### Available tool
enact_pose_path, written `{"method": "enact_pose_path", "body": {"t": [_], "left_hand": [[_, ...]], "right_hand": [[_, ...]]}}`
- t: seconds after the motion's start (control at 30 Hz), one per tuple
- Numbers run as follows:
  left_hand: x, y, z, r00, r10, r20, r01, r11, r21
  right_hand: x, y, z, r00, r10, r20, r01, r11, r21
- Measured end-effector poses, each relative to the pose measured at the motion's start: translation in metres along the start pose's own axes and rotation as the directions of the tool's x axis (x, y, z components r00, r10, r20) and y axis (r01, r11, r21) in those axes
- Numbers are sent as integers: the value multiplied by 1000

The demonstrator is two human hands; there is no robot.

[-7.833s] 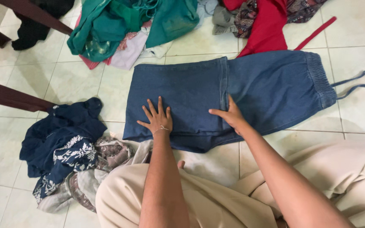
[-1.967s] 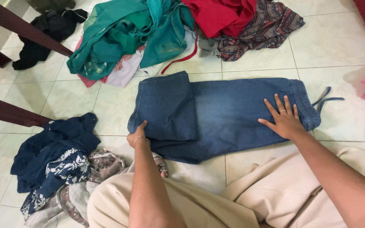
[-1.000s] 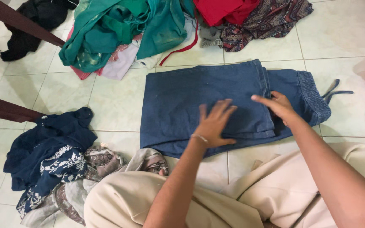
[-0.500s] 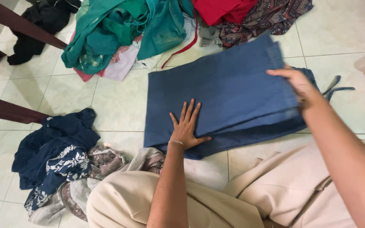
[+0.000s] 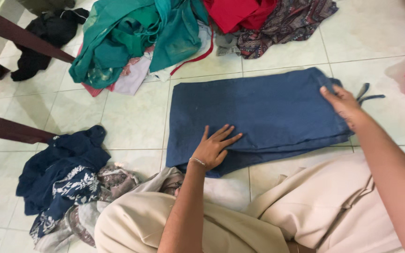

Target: The person picks up a pair of denim pants from a pile of clothes, smooths the legs out on the floor, and folds them by hand into a rectangle.

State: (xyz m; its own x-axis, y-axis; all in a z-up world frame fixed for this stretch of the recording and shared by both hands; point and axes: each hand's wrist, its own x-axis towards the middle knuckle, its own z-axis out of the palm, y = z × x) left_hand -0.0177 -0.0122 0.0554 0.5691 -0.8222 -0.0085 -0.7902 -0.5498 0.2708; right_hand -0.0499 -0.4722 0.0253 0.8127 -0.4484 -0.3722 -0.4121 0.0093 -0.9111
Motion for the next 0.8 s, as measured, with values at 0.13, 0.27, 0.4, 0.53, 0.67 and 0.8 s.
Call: {"method": "enact_pose_path", "body": {"t": [0.13,0.27,0.4,0.53,0.67,0.8], "left_hand": [[1,3,6,997,70,-36,-76,977,-199],[11,-3,17,971,-190,-148,139,944,-298],[7,-25,24,753,-566,-335,603,798,9],[-17,-43,26,616,-763,-196,781,624,26],[-16,-49,29,633,-745,-210,748,659,-82],[-12,-34,21,696,-693,-191,691,718,-85]], "right_hand": [[-1,8,-15,988,-113,-109,84,967,-242],[-23,9,8,821,-437,-366,21,665,-746],[-46,1,66,741,-670,-44,86,160,-983],[-61,8,115,785,-573,236,381,145,-913],[-47,18,119,867,-435,244,349,180,-919],[-27,29,94,839,-445,313,421,167,-891]]}}
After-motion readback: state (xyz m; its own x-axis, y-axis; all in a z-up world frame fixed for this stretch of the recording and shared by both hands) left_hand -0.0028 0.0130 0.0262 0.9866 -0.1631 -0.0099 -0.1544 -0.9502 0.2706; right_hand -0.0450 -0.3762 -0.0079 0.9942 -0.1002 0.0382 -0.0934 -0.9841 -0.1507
